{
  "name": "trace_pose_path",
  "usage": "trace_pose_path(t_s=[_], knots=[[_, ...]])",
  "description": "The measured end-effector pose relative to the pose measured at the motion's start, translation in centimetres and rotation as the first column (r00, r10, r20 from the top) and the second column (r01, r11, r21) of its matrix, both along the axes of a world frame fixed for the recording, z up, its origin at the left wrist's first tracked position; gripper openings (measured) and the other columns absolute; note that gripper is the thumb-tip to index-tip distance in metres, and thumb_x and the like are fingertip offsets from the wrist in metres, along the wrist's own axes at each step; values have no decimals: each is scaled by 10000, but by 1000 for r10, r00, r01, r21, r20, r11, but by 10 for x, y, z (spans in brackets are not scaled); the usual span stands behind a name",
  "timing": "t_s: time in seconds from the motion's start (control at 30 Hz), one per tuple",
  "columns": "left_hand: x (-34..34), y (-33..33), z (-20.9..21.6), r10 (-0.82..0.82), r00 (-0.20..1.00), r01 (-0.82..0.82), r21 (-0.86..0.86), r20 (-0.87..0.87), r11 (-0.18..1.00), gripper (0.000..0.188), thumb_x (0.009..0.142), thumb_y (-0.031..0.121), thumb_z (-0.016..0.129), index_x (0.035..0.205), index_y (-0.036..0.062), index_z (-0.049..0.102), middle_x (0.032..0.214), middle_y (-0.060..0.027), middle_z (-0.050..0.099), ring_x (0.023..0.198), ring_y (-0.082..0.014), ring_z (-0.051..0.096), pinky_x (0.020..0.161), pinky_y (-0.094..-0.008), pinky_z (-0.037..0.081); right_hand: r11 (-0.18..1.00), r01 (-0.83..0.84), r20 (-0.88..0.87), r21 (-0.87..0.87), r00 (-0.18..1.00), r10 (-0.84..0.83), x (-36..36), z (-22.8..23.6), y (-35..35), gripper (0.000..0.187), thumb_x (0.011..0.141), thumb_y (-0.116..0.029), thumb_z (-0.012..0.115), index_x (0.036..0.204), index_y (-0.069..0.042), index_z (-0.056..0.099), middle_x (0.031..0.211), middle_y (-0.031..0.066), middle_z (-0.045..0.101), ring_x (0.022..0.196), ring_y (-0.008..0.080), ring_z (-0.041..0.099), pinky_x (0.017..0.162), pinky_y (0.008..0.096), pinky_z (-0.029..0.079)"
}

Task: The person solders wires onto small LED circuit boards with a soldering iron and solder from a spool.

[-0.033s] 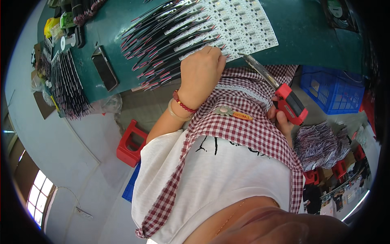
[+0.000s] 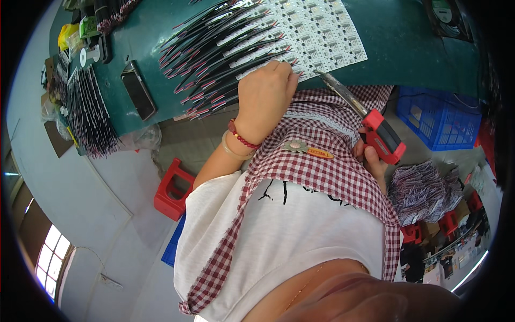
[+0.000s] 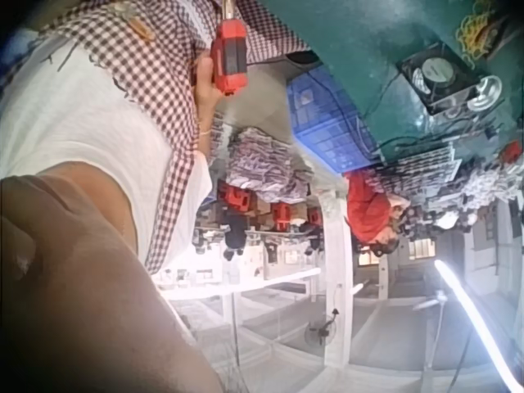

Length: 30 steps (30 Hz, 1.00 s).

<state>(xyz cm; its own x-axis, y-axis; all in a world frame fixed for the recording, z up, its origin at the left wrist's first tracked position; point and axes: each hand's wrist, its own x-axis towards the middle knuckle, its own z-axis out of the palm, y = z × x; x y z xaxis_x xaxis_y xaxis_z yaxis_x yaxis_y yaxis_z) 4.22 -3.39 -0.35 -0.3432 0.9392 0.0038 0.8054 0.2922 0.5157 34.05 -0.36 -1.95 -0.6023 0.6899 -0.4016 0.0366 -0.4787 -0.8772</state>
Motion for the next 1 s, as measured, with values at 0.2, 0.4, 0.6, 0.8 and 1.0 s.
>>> trace_pose_path(t_s=[0.2,0.4,0.6,0.8,1.0], knots=[[2,-1,2,0,1000,0,-10,10,1000,128,800,154,669,738,55,616,672,-91,590,582,-283,581,516,-370,428,1000,-26,101,6,995,25,-1,2,-2,360,901,-177,592,1195,24,539,779,35,587,658,81,509,591,228,400],[1,0,4,-12,1000,13,-24,24,1000,124,802,159,670,747,63,613,669,-85,569,588,-279,574,519,-375,420,1000,-7,163,-12,987,9,-3,4,-4,208,904,-181,592,1000,3,591,778,18,580,659,78,499,599,234,401],[0,1,2,-12,1000,11,-41,-14,999,136,799,165,672,740,64,604,673,-83,567,596,-279,577,521,-379,424,1000,2,128,-5,992,-2,-8,-2,-3,154,894,-142,602,945,3,595,774,20,582,679,91,514,621,249,418],[-1,3,1,-11,1000,10,-55,-23,998,141,801,173,668,739,67,599,674,-85,567,598,-284,580,519,-384,432,998,-26,107,58,994,20,-1,-19,-6,232,895,-154,602,1047,21,590,767,40,587,666,101,515,604,245,414],[-3,4,3,-14,1000,13,-45,-28,999,148,802,176,667,731,70,591,669,-84,561,596,-285,580,518,-387,435,996,84,-77,37,994,-81,-4,-10,0,519,899,-291,600,1268,47,465,713,51,553,604,104,477,544,225,363]])
